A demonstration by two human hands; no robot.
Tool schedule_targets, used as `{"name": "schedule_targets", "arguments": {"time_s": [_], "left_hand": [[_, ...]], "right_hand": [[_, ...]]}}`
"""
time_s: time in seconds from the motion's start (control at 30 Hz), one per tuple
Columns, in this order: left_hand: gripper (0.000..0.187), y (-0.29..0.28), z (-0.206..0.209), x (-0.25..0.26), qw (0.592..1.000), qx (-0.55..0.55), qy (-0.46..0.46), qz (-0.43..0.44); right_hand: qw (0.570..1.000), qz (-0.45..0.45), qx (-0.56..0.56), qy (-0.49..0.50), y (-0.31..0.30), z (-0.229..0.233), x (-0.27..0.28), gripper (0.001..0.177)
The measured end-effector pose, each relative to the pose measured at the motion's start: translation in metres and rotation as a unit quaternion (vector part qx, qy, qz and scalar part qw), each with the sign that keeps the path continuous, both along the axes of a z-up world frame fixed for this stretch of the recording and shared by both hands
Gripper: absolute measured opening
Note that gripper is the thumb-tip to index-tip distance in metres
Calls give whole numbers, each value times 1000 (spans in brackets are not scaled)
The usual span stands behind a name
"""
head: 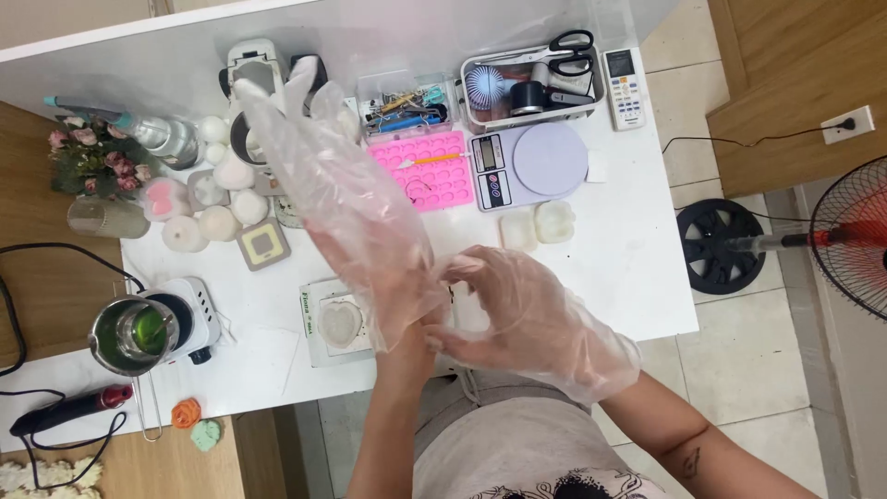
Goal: Melting green wax in a pot on a hot plate and pouring it into small flower-shaped silicone molds.
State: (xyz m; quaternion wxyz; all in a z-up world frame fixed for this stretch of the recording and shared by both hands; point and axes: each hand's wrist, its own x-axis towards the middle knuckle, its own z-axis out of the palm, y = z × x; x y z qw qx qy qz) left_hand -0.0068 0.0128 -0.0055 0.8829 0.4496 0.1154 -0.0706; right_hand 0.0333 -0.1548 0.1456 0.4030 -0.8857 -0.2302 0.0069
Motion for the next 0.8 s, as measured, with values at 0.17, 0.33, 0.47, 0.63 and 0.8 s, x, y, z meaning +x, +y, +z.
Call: {"name": "schedule_targets", "arguments": {"time_s": [0.17, 0.33, 0.47, 0.63, 0.8], "left_hand": [[34, 12, 23, -2, 994, -95, -39, 27], [59, 22, 59, 26, 992, -103, -29, 74], [71, 37, 60, 31, 986, -114, -21, 120], [84, 52, 50, 31, 983, -129, 6, 133], [84, 53, 98, 51, 994, -100, -37, 36]], "right_hand": [[991, 41, -76, -99, 12, -53, -12, 37], [966, 108, -96, -215, 22, -50, -19, 39], [957, 177, -76, -216, 37, -58, -33, 33], [970, 174, -50, -160, 43, -64, -36, 20], [932, 255, -86, -242, 63, -59, -46, 18]]}}
